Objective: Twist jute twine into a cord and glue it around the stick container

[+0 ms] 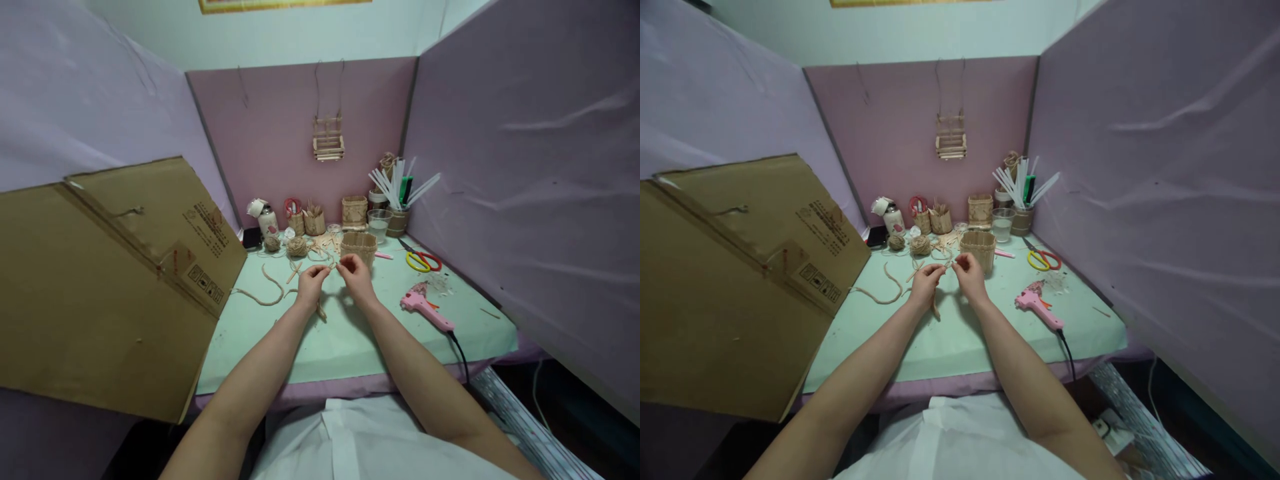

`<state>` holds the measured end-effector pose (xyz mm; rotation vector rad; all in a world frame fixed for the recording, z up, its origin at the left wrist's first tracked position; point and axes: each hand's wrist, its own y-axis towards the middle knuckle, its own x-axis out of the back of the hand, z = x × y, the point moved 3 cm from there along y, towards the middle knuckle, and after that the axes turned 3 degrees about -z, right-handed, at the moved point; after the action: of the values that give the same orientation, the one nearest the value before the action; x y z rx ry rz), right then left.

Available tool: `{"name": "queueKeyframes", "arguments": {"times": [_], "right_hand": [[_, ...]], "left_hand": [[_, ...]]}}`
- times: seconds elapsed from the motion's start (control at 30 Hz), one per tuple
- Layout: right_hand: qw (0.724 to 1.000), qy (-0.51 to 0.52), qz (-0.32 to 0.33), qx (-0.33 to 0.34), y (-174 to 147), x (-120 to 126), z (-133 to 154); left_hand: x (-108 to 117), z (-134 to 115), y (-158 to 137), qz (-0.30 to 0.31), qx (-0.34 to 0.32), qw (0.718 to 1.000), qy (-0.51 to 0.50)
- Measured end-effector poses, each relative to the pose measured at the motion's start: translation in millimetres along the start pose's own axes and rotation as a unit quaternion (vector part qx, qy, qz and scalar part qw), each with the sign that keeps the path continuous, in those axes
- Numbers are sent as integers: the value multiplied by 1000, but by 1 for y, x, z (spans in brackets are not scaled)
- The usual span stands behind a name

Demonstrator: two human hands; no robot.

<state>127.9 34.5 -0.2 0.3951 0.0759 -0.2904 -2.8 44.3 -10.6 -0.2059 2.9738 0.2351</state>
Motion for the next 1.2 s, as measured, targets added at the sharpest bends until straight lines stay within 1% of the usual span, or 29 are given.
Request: {"name": "queueKeyframes", "arguments": {"times": [0.07, 0.1, 0.23, 0.33, 0.4, 0.57, 0.63, 0.7, 0.8, 0.87, 0.9, 0.93, 1.0, 1.03, 1.1, 1.13, 1.17, 1.2], "right_hand": [[997, -45, 3, 61, -1, 0, 5], [995, -62, 6, 77, -2, -1, 6], [992, -91, 9, 84, -4, -2, 8], [993, -101, 6, 67, -4, -2, 5], [995, -94, 10, 43, -3, -2, 2], [997, -20, 31, -63, -3, -4, -7], [996, -5, 28, -88, -3, -3, -8], [995, -9, 22, -92, -3, -3, -8], [996, -27, 22, -85, -3, -2, -7], [996, -34, 28, -77, -3, -2, -6], [996, -36, 33, -70, -3, -2, -5], [997, -38, 38, -59, -3, -2, -3], [997, -55, 52, -14, -4, -3, 1], [996, -69, 60, 18, -5, -3, 5], [989, -100, 72, 80, -7, -5, 11], [986, -111, 73, 102, -7, -5, 13], [984, -116, 71, 113, -7, -5, 15], [985, -114, 66, 111, -7, -5, 15]], "left_hand": [[1, -2, -1, -12, -21, 1000, -2], [1, -2, -1, -16, -33, 999, 0], [2, -3, -1, -13, -71, 997, 18], [2, -1, 0, -8, -86, 996, 36], [2, 1, 2, -7, -90, 995, 42], [1, 2, 2, 4, -81, 996, 39], [0, 1, 0, 6, -74, 996, 41], [-1, -1, -2, 10, -68, 996, 50], [-3, -5, -4, 13, -77, 995, 64], [-3, -7, -5, 15, -72, 996, 52], [-3, -7, -5, 14, -55, 998, 32], [-3, -6, -4, 13, -23, 1000, 1], [-3, -3, -3, 12, 74, 994, -74], [-3, -1, -3, 18, 132, 985, -108], [-4, 1, -4, 50, 233, 959, -156], [-5, 2, -5, 71, 266, 947, -166], [-6, 2, -6, 89, 279, 941, -171], [-6, 1, -7, 101, 273, 941, -171]]}}
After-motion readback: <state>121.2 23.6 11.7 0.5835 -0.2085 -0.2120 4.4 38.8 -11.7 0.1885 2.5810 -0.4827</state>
